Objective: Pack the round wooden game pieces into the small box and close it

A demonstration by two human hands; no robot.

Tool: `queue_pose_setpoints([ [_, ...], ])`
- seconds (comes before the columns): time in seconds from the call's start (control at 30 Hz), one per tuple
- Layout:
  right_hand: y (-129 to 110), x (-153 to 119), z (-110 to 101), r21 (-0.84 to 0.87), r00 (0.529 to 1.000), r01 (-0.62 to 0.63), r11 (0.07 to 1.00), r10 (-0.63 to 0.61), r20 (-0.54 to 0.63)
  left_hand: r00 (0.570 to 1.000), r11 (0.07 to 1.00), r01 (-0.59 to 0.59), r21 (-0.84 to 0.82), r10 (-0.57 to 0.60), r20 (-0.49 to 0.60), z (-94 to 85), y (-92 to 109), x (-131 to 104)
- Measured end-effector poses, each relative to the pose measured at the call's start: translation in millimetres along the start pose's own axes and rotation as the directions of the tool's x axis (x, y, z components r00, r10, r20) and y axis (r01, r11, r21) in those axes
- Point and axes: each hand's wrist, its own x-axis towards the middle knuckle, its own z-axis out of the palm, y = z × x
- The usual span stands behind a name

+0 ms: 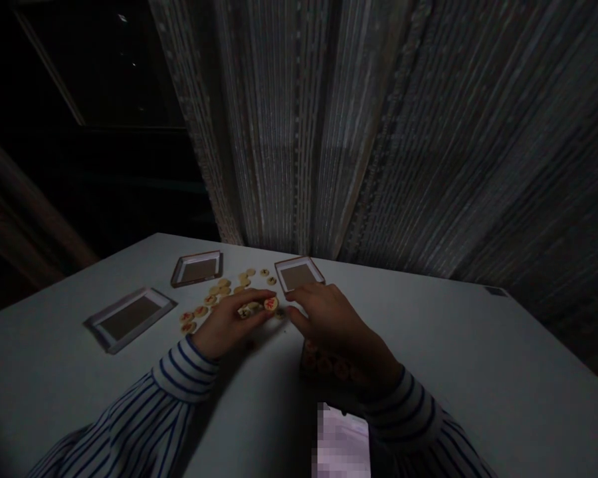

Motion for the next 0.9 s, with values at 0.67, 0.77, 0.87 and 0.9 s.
queue_pose_setpoints([
  [0.67, 1, -7, -21, 0.035, 0.997, -0.071, 0.997, 0.071, 0.003, 0.953, 0.712, 0.227, -0.665, -0.305, -0.001, 48.0, 23, 6],
  [0.77, 0, -4, -19, -0.001, 0.994, -0.093, 0.996, 0.093, 0.055, 0.944, 0.654, 0.253, -0.713, -0.328, 0.035, 46.4, 19, 4],
  [0.87, -1, -1, -16, -0.032, 0.987, -0.116, 0.993, 0.119, 0.111, 0.922, 0.57, 0.319, -0.757, -0.371, 0.108, 42.0, 17, 2],
  [0.9, -1, 0, -15, -0.038, 0.985, -0.119, 0.992, 0.123, 0.124, 0.912, 0.54, 0.343, -0.769, -0.388, 0.133, 40.9, 17, 1],
])
